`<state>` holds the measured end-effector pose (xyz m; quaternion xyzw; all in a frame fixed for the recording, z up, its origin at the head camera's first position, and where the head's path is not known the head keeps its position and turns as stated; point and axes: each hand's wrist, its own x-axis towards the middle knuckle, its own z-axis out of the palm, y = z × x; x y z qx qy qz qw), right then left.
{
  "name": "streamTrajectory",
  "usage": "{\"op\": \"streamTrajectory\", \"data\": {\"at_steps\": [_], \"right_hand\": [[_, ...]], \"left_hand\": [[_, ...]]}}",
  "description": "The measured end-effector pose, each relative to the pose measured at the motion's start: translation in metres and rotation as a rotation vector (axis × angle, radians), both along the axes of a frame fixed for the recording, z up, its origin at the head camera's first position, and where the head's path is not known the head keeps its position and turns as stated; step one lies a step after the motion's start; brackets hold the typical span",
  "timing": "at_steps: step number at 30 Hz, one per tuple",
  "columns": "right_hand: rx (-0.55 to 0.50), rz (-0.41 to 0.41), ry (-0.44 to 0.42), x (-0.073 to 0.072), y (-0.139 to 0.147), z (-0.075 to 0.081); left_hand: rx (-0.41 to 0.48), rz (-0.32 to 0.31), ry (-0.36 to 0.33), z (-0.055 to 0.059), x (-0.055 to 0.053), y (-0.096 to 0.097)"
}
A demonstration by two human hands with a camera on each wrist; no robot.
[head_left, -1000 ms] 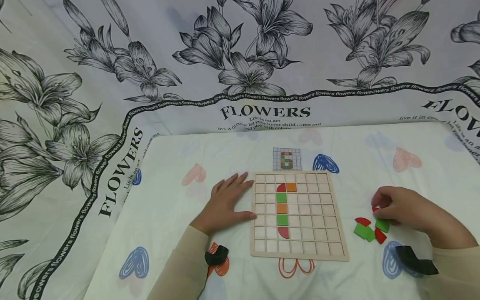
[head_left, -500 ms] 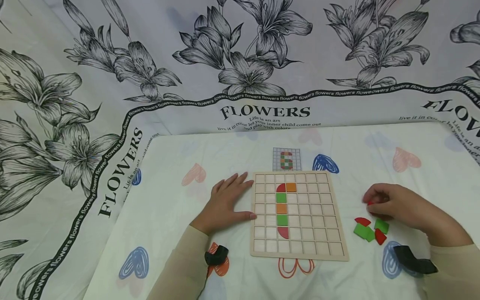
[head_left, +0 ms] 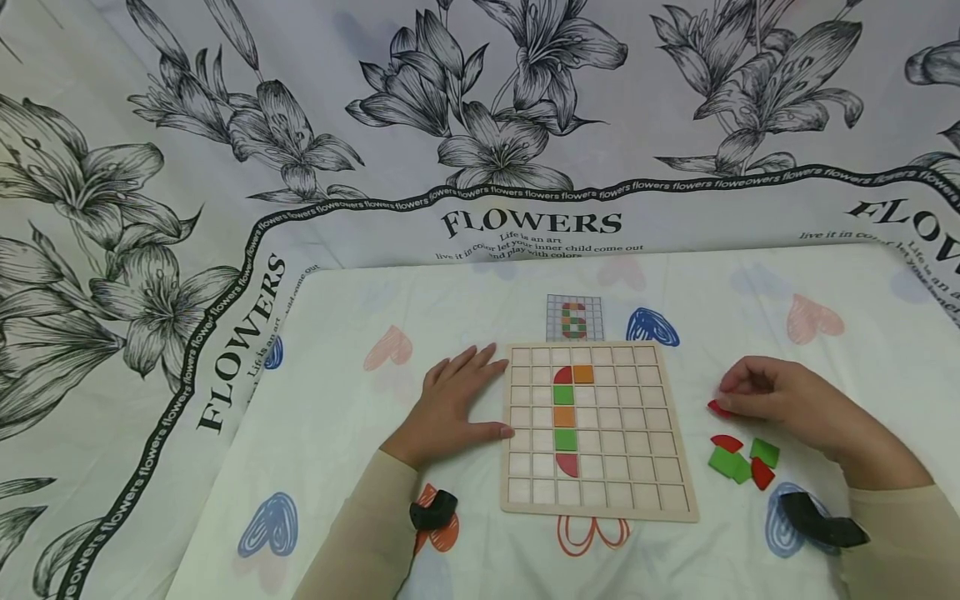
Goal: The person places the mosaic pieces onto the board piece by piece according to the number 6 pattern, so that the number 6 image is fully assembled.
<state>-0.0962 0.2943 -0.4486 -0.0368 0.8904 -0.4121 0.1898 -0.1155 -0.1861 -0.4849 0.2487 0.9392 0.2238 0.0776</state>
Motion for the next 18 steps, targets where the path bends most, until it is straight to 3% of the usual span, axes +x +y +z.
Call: {"op": "streamTrajectory", "data": {"at_steps": [8, 18], "right_hand": [[-0.008, -0.01, -0.008, -0.003, -0.002, 0.002], [-0.12, -0.019, 0.033, -0.001, -0.015, 0.0]], "left_hand": [[0.003, 0.001, 0.01, 0.0, 0.0, 0.0], [-0.016, 0.013, -0.008, -0.001, -0.001, 0.001]]}}
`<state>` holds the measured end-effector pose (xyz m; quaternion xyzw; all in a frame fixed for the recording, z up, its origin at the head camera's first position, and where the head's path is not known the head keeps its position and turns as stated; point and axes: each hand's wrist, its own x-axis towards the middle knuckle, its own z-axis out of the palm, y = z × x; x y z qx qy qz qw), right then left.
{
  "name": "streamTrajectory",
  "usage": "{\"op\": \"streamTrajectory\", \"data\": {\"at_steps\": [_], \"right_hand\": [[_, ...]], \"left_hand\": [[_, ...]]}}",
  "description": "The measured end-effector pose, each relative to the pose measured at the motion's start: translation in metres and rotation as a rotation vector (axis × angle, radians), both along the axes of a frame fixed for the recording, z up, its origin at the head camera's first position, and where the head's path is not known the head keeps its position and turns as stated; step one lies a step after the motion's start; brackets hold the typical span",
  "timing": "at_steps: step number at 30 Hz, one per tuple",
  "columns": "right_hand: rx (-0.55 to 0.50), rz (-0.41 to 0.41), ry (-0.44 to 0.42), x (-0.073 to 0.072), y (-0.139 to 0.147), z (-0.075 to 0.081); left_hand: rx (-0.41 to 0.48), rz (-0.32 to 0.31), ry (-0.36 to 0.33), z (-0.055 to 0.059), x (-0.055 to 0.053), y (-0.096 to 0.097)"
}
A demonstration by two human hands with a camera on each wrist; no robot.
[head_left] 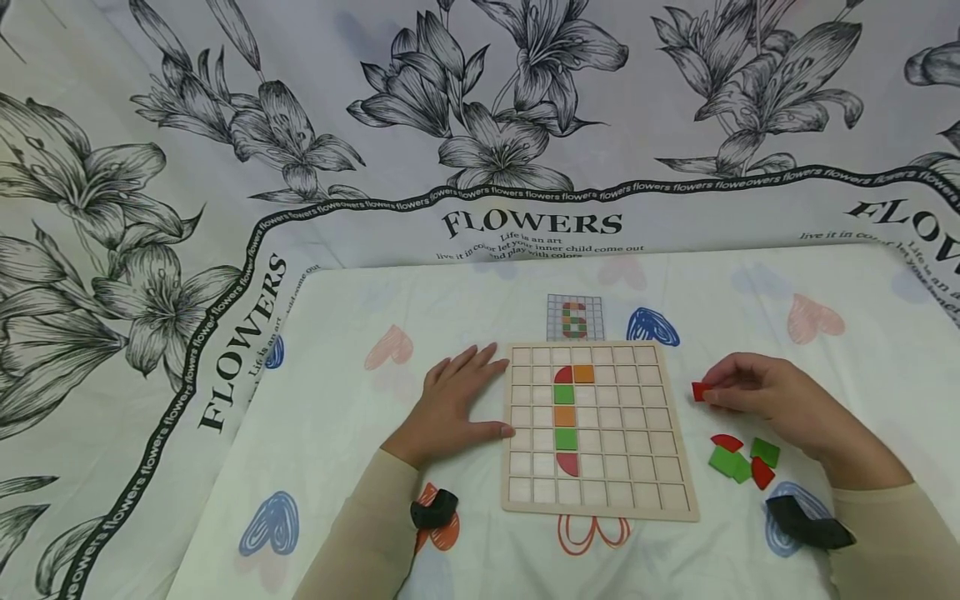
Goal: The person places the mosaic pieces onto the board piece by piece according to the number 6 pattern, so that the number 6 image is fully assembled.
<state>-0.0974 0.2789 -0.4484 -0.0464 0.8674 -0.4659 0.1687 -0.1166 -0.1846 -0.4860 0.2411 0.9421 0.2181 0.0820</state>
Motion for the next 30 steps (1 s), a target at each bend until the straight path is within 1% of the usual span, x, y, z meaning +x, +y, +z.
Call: {"op": "streamTrajectory", "data": {"at_steps": [9, 18, 26, 30], "right_hand": [[-0.026, -0.009, 0.039, 0.002, -0.018, 0.005], [-0.071, 0.009, 0.081, 0.005, -0.033, 0.011], [-0.096, 0.024, 0.098, 0.006, -0.047, 0.018], [-0.093, 0.02, 0.091, 0.004, -0.055, 0.02]], "left_hand": [[0.006, 0.0, 0.006, 0.0, 0.0, -0.001], [0.005, 0.002, 0.0, 0.0, 0.0, 0.0], [-0.001, -0.005, 0.005, -0.001, 0.0, 0.0], [-0.003, -0.003, 0.003, -0.001, 0.0, 0.0]]}}
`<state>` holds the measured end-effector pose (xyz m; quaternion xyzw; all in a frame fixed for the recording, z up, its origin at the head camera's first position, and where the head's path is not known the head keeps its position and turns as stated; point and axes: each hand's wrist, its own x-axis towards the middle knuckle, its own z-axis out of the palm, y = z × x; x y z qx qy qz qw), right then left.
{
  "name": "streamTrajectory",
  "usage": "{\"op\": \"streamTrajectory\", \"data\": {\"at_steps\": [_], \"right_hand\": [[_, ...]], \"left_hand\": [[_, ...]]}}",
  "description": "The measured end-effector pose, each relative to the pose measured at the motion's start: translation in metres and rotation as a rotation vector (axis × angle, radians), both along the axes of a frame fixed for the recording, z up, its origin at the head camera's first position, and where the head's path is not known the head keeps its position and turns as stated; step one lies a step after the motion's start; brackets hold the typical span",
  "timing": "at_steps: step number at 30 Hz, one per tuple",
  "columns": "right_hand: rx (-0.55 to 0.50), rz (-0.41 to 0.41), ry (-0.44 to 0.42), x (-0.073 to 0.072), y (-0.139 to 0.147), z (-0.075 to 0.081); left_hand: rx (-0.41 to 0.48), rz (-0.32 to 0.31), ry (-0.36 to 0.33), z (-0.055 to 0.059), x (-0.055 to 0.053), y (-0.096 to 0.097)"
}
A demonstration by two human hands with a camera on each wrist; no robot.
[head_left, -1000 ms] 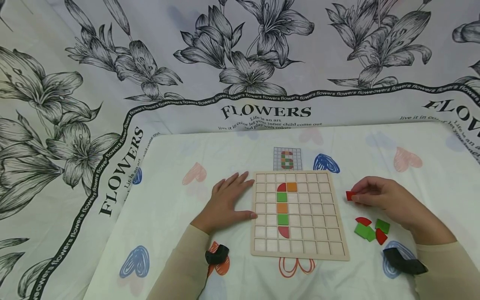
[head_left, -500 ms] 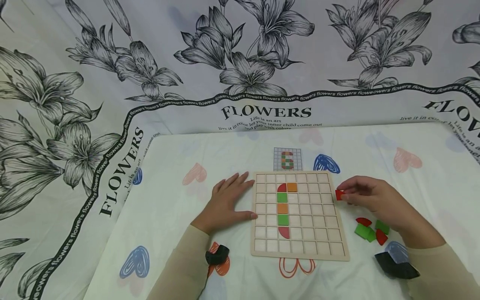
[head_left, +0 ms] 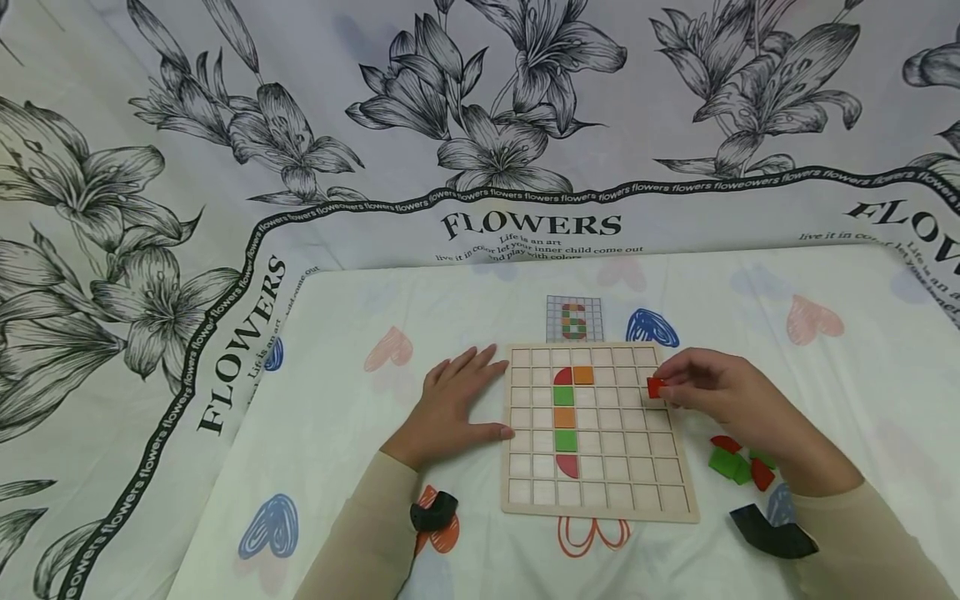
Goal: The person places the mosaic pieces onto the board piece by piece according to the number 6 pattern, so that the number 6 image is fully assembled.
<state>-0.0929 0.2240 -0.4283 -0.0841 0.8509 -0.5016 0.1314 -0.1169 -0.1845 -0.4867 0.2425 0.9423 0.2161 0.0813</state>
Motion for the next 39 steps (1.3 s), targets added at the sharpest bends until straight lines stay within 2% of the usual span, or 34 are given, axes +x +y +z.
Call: {"op": "streamTrajectory", "data": {"at_steps": [17, 26, 39], "right_hand": [[0.06, 0.035, 0.02, -0.022, -0.033, -0.007], [0.066, 0.033, -0.013, -0.034, -0.048, -0.014], [0.161, 0.02, 0.009, -0.042, -0.062, -0.022]], "left_hand": [[0.001, 0.0, -0.008, 0.0, -0.001, 0.001], [0.023, -0.004, 0.007, -0.001, 0.0, -0.001], [0.018, -0.005, 0.013, 0.0, 0.0, -0.001]]}}
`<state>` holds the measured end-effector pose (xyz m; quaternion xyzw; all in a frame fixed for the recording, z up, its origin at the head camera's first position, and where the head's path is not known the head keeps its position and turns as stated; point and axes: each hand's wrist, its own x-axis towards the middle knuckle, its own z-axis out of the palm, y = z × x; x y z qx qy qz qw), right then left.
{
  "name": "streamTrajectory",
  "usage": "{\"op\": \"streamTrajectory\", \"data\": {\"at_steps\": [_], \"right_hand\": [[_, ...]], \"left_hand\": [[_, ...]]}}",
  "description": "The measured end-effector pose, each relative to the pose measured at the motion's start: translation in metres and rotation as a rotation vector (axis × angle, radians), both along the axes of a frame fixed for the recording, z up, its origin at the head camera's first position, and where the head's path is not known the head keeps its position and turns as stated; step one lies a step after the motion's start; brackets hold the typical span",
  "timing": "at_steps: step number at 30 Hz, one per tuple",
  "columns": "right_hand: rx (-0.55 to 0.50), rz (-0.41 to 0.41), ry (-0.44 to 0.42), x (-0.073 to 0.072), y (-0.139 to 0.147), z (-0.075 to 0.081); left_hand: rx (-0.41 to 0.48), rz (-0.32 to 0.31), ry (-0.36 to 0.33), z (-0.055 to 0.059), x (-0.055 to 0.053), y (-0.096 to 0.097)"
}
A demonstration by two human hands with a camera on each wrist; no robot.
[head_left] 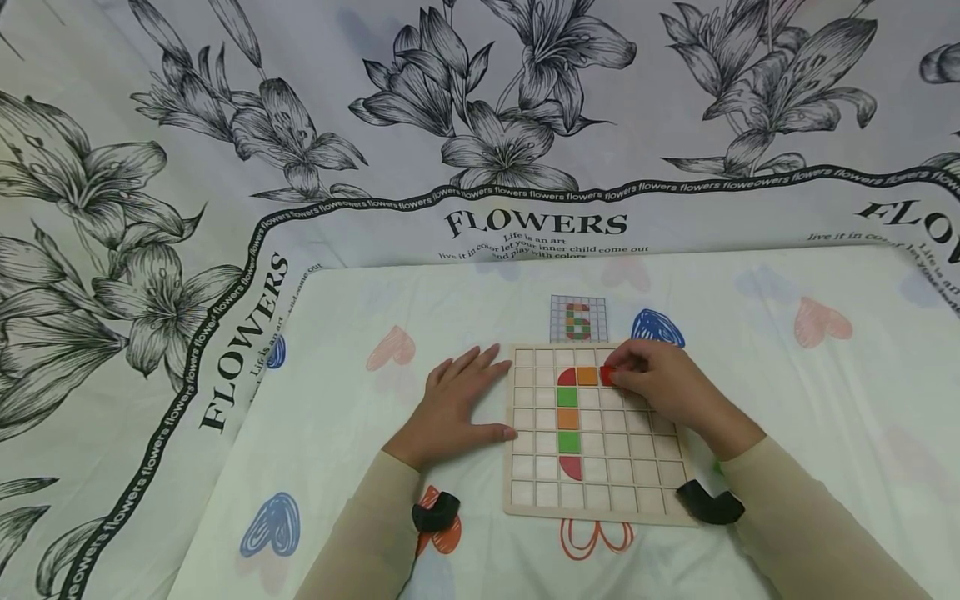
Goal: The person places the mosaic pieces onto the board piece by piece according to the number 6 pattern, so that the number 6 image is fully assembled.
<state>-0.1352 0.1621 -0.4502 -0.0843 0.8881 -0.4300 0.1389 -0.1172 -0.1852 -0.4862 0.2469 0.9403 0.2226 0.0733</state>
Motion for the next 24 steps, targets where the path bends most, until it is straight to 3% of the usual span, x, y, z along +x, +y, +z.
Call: {"op": "streamTrajectory", "data": {"at_steps": [9, 24], "right_hand": [[0.029, -0.04, -0.031, -0.0014, -0.0021, 0.0004], [-0.067, -0.054, -0.07, 0.0029, 0.0005, 0.0037]], "left_hand": [[-0.01, 0.01, -0.009, -0.0006, 0.0, 0.0003], [-0.008, 0.004, -0.011, 0.0007, -0.0003, 0.0012]]}}
